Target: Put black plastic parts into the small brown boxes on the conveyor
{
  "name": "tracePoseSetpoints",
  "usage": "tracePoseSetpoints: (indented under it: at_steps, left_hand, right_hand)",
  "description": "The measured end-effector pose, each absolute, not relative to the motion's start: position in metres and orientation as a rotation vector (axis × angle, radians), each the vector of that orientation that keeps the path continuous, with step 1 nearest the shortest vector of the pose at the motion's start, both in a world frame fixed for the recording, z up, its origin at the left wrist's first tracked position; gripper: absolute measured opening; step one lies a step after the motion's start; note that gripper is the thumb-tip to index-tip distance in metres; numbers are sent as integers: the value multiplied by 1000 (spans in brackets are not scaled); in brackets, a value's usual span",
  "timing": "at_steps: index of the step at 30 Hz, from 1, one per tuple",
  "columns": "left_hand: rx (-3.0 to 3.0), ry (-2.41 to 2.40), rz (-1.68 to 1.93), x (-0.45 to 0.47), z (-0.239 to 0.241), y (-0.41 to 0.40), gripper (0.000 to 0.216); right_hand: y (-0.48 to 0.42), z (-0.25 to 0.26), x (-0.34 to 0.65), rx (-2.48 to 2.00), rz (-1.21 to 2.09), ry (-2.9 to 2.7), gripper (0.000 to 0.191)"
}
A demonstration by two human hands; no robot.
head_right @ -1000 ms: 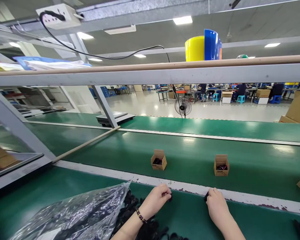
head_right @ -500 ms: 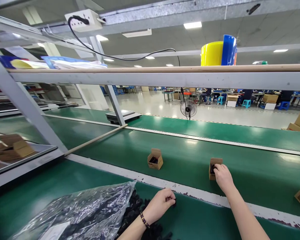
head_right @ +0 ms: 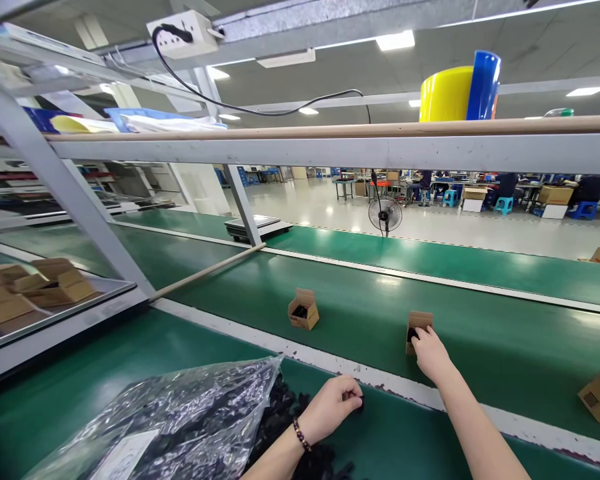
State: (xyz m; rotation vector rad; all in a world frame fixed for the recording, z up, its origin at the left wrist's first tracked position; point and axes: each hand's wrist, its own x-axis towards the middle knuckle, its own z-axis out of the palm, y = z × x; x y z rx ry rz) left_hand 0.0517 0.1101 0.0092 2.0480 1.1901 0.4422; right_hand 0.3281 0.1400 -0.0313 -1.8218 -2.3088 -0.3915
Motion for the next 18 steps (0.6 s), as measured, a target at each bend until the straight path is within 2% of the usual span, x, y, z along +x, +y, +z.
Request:
tracePoseSetpoints:
  at_steps: [8, 12, 18]
  left_hand:
    - [2057, 1214, 532, 55, 14, 116, 9]
    - [2042, 1300, 594, 69, 22, 135, 11]
    - [2055, 1383, 628, 125, 28, 188, 13]
  right_hand:
    - [155, -34, 309, -1696, -440, -2342, 52]
    - [136, -39, 313, -1708, -542, -2146, 59]
    - [69, -109, 337, -1650, -548, -1784, 35]
